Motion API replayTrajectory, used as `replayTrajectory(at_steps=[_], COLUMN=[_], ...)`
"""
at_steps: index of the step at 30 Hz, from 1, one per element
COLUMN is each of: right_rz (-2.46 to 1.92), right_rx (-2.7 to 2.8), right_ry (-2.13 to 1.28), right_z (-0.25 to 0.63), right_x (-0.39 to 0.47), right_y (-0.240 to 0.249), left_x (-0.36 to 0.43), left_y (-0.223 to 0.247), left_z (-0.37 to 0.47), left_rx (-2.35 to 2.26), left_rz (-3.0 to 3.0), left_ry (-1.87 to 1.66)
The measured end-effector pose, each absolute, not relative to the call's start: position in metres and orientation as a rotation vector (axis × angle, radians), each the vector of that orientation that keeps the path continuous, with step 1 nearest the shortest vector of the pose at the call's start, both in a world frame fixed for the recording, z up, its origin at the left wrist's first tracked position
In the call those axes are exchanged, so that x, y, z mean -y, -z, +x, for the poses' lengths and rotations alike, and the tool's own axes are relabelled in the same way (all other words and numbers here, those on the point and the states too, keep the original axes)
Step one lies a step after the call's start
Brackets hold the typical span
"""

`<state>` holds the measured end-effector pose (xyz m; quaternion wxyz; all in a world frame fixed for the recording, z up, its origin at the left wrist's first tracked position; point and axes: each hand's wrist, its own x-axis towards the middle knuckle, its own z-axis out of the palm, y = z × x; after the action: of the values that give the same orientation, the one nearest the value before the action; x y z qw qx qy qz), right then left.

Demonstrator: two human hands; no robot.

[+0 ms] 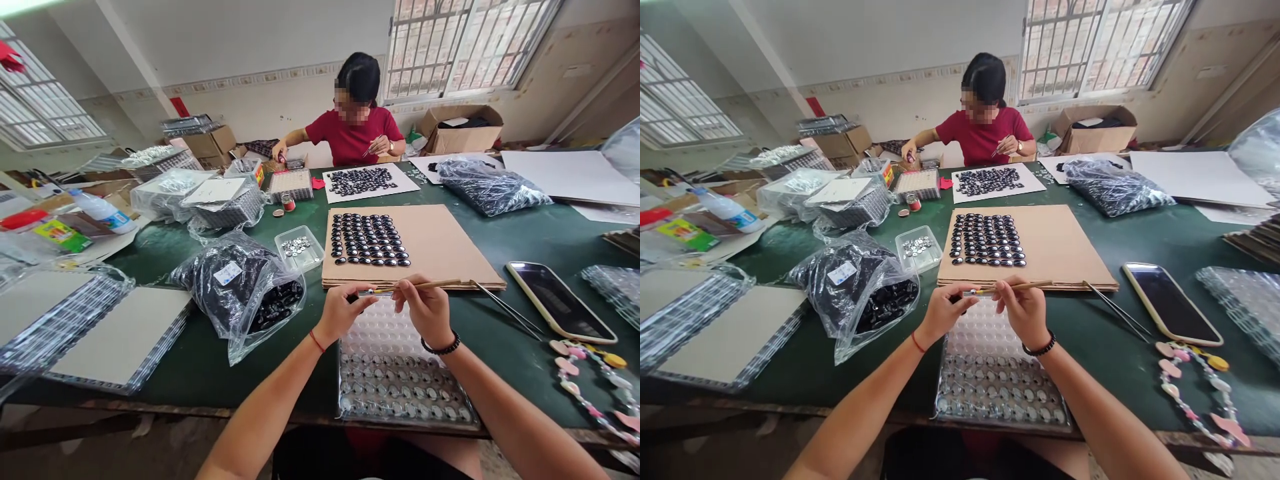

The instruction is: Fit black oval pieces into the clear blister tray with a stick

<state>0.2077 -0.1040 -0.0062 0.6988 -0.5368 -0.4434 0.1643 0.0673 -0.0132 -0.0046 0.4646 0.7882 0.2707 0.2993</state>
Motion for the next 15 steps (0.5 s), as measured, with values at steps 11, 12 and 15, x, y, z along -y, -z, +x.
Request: replayTrajectory(at_steps=[11, 12, 15], right_rz=[-1.178, -1.187, -1.216], right_rx=[0.974, 0.981, 0.991], right_ry=[-0.351, -0.342, -0.327], right_z=[0.207, 0.207, 0.208], right_x=[0.102, 0.102, 0.102], right_y=[0.004, 0.004, 0.003], left_x=[-0.065, -0.062, -0.038], left_y=[-0.003, -0.001, 0.006], left_z=[0.031, 0.034, 0.051], left_rx=[-1.389, -1.317, -1.077], left_rz=[2.125, 2.096, 1.899], left_ry=[-1.208, -1.173, -0.901])
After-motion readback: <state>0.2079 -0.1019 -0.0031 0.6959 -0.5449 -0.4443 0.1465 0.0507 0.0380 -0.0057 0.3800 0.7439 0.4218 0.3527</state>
